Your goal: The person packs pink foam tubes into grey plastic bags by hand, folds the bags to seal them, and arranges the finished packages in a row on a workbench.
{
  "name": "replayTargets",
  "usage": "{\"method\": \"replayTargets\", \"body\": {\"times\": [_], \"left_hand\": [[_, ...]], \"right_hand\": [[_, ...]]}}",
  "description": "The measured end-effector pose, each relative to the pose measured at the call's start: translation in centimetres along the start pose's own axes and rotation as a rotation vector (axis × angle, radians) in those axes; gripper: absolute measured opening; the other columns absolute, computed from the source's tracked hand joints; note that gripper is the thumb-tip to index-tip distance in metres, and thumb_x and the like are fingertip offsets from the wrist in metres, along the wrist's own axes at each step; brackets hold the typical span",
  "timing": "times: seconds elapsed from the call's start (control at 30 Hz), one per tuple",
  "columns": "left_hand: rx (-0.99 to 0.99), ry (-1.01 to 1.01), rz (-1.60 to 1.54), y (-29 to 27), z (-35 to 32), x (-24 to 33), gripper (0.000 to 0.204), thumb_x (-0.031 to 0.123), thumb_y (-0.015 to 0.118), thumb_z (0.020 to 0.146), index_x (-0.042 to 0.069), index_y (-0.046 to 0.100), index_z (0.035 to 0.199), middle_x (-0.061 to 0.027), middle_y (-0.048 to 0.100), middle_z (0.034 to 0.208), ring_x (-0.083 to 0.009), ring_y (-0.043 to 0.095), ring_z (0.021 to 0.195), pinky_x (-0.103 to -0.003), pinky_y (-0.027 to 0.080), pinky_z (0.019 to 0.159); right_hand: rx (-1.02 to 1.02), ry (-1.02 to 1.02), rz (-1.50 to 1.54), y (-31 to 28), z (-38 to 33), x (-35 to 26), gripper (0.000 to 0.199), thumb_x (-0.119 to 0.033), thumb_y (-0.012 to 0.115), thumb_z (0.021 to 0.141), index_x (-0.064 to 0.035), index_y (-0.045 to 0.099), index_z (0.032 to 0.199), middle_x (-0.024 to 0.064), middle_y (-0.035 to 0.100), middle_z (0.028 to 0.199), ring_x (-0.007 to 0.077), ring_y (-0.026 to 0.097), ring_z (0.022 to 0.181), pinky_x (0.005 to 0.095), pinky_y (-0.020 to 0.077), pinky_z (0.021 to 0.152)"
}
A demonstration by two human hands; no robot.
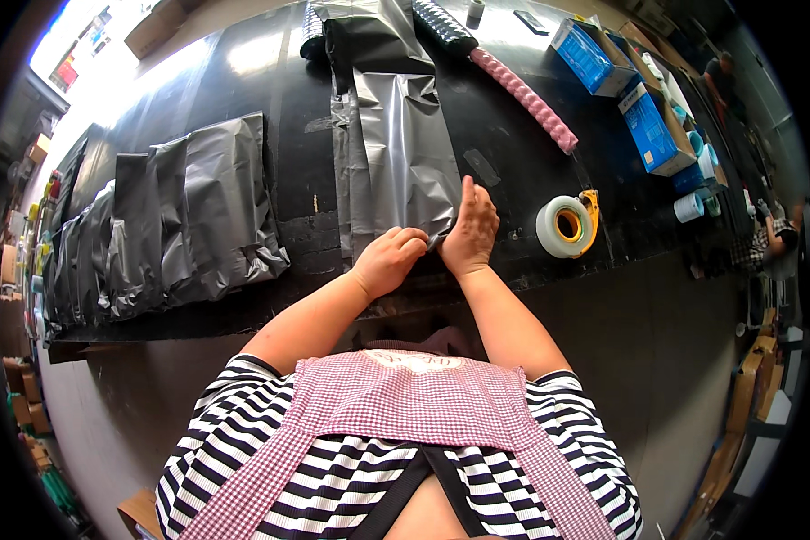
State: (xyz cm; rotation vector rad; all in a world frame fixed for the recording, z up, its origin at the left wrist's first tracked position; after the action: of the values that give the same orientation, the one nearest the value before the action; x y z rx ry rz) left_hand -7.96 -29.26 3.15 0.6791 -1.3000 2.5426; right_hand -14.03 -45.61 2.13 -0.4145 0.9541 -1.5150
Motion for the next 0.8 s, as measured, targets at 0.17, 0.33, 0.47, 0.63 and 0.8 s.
{"method": "replayTargets", "body": {"times": [0.17, 0.33, 0.47, 0.63, 0.8], "left_hand": [[0.021, -0.154, 0.189, -0.8, -1.6, 1.1, 0.031, 0.004, 0.075, 0.075, 0.008, 0.061, 0.102, -0.0119, 0.06, 0.12, -0.0334, 0.06, 0.103, -0.04, 0.051, 0.09], [-0.021, -0.511, 0.101, -0.8, -3.6, -1.9, 0.032, -0.007, 0.065, 0.068, 0.006, 0.06, 0.097, -0.0146, 0.055, 0.106, -0.0394, 0.057, 0.104, -0.046, 0.05, 0.088], [-0.084, -0.494, 0.032, -1.6, -5.0, -0.5, 0.029, -0.007, 0.065, 0.068, 0.007, 0.059, 0.093, -0.0138, 0.054, 0.1, -0.0391, 0.057, 0.099, -0.046, 0.05, 0.086], [-0.277, -0.444, -0.104, -2.6, -6.1, 2.5, 0.027, 0.009, 0.077, 0.076, 0.008, 0.063, 0.099, -0.0135, 0.055, 0.107, -0.0363, 0.058, 0.104, -0.043, 0.051, 0.088], [-0.212, -0.542, -0.214, -6.1, -3.0, -3.0, 0.02, 0.02, 0.08, 0.084, 0.005, 0.07, 0.093, -0.0107, 0.062, 0.096, -0.0268, 0.064, 0.092, -0.036, 0.052, 0.082]], "right_hand": [[-0.319, 0.475, 0.157, 0.2, -3.1, 1.7, 0.073, -0.01, 0.066, 0.081, -0.0041, 0.037, 0.148, 0.0215, 0.056, 0.133, 0.0421, 0.056, 0.122, 0.0475, 0.0448, 0.102], [-0.492, 0.571, 0.537, -0.7, -3.1, 4.6, 0.035, 0.011, 0.055, 0.077, 0.001, 0.06, 0.111, 0.0182, 0.072, 0.091, 0.0301, 0.07, 0.087, 0.0349, 0.0523, 0.08], [-0.541, 0.538, 0.607, -1.6, -5.4, 4.9, 0.04, 0.01, 0.056, 0.076, 0.0002, 0.057, 0.115, 0.0184, 0.068, 0.086, 0.0349, 0.068, 0.087, 0.0377, 0.0524, 0.081], [-0.767, 0.622, 0.814, -5.1, -8.1, 4.4, 0.062, 0.007, 0.067, 0.076, 0.0012, 0.047, 0.134, 0.0183, 0.071, 0.107, 0.0254, 0.07, 0.1, 0.0347, 0.053, 0.088], [-1.28, 0.633, 1.123, -5.3, -2.3, 8.6, 0.092, -0.009, 0.083, 0.081, 0.0031, 0.03, 0.155, 0.018, 0.065, 0.123, 0.0224, 0.067, 0.108, 0.0331, 0.0554, 0.089]]}}
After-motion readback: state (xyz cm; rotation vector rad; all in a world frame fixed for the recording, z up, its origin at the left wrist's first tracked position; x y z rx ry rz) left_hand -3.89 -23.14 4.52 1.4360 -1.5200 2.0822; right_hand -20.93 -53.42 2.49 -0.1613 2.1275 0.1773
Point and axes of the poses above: each hand's wrist, its own z-axis towards the middle knuckle, its own y-axis out of the palm, x = y × z, the point moved 3 cm from there along z, towards the middle knuckle
